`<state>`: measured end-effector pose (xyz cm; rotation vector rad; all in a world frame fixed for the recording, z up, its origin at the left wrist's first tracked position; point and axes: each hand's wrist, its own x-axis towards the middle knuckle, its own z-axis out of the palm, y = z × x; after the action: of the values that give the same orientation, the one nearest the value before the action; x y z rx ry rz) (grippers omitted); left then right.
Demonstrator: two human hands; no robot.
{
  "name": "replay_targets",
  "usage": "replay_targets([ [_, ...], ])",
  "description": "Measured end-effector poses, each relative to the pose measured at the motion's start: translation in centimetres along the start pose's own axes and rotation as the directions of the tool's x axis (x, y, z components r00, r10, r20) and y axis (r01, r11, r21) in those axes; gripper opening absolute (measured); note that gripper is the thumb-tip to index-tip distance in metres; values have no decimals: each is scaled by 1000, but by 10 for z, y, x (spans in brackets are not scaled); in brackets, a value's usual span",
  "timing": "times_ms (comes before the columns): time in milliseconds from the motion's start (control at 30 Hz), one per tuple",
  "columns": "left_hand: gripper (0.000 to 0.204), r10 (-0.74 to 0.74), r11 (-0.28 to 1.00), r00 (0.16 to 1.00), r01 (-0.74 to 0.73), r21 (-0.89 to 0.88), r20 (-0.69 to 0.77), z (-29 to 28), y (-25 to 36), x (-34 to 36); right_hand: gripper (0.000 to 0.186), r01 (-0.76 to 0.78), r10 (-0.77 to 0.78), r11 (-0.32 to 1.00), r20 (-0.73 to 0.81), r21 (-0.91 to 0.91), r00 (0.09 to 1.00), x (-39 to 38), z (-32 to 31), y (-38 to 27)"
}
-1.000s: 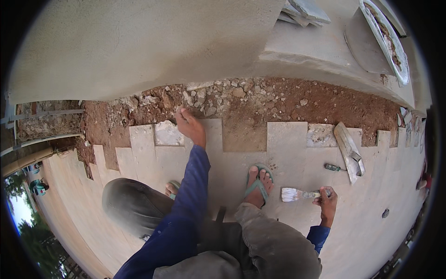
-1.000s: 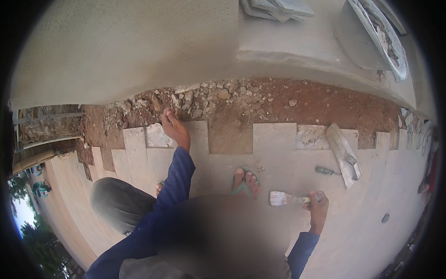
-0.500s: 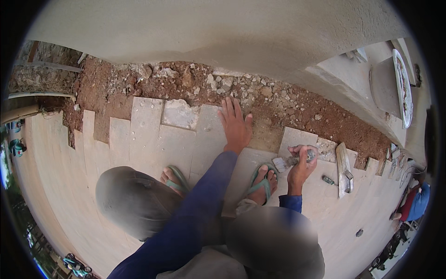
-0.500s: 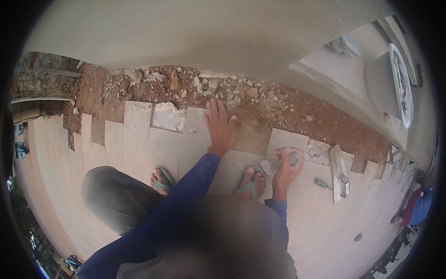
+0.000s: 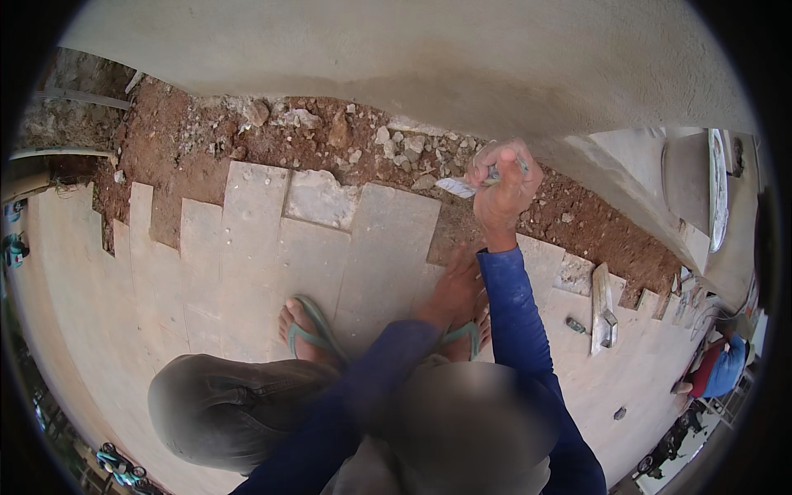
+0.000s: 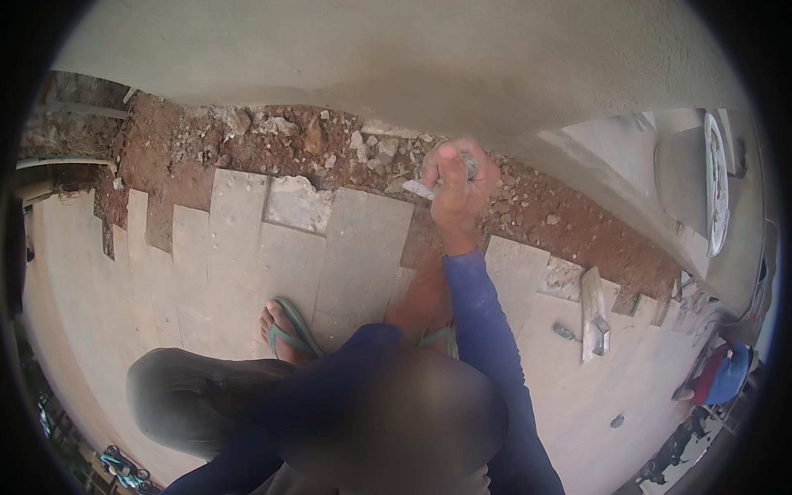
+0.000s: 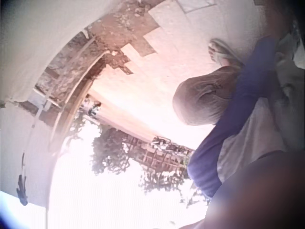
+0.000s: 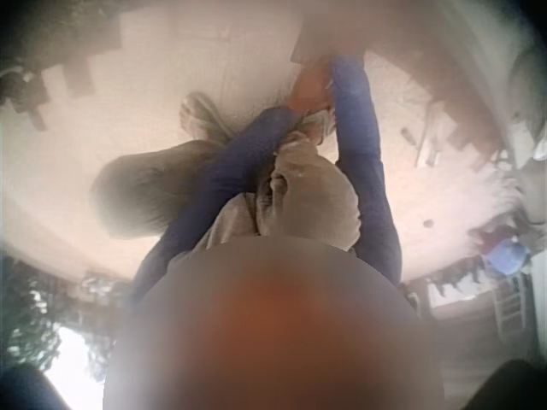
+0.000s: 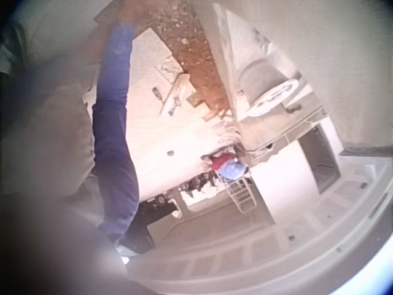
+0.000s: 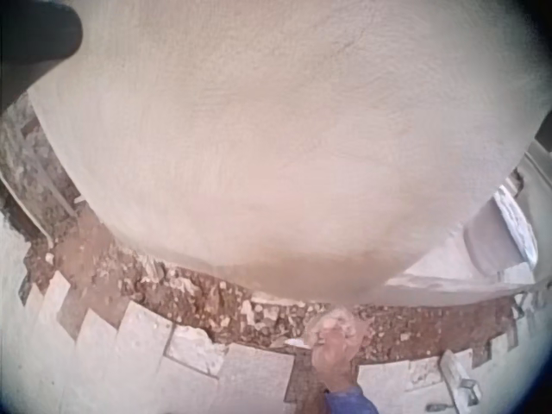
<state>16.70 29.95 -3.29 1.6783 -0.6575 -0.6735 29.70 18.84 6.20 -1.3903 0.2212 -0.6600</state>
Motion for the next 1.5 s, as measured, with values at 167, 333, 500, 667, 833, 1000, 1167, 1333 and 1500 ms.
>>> replay_targets([
  [167, 56, -64, 808, 794, 397, 436, -605, -55, -31, -11, 30, 79, -79, 994, -1, 74, 997, -13, 22, 35],
  [333, 64, -278, 546, 507, 782, 300, -816, -113, -63, -24, 31, 8, -7, 998, -23, 62, 1000, -19, 30, 57],
  [500, 67, -285, 566, 517, 770, 294, -807, -113, -66, -23, 32, 87, -84, 990, -31, 115, 996, -9, 38, 40],
  [667, 64, -293, 575, 526, 764, 293, -798, -112, -61, -20, 34, -71, 71, 996, -2, -46, 997, -10, 16, 60],
  [833, 63, -281, 586, 521, 758, 286, -806, -114, -59, -13, 36, 179, -180, 982, -10, -61, 984, -29, 32, 64],
  [1000, 63, -310, 552, 518, 781, 293, -797, -112, -61, -23, 44, 24, -24, 999, 25, 26, 999, -13, 27, 56],
  [1167, 62, -295, 577, 525, 764, 289, -798, -113, -56, -14, 43, 103, -101, 992, 24, -71, 995, -22, 37, 59],
  [1333, 62, -309, 570, 505, 777, 268, -806, -117, -60, -17, 47, 135, -134, 990, 22, -41, 991, -9, 52, 44],
  [1500, 61, -316, 566, 517, 776, 279, -795, -110, -56, -17, 51, 237, -239, 932, 25, -276, 971, -36, 41, 80],
])
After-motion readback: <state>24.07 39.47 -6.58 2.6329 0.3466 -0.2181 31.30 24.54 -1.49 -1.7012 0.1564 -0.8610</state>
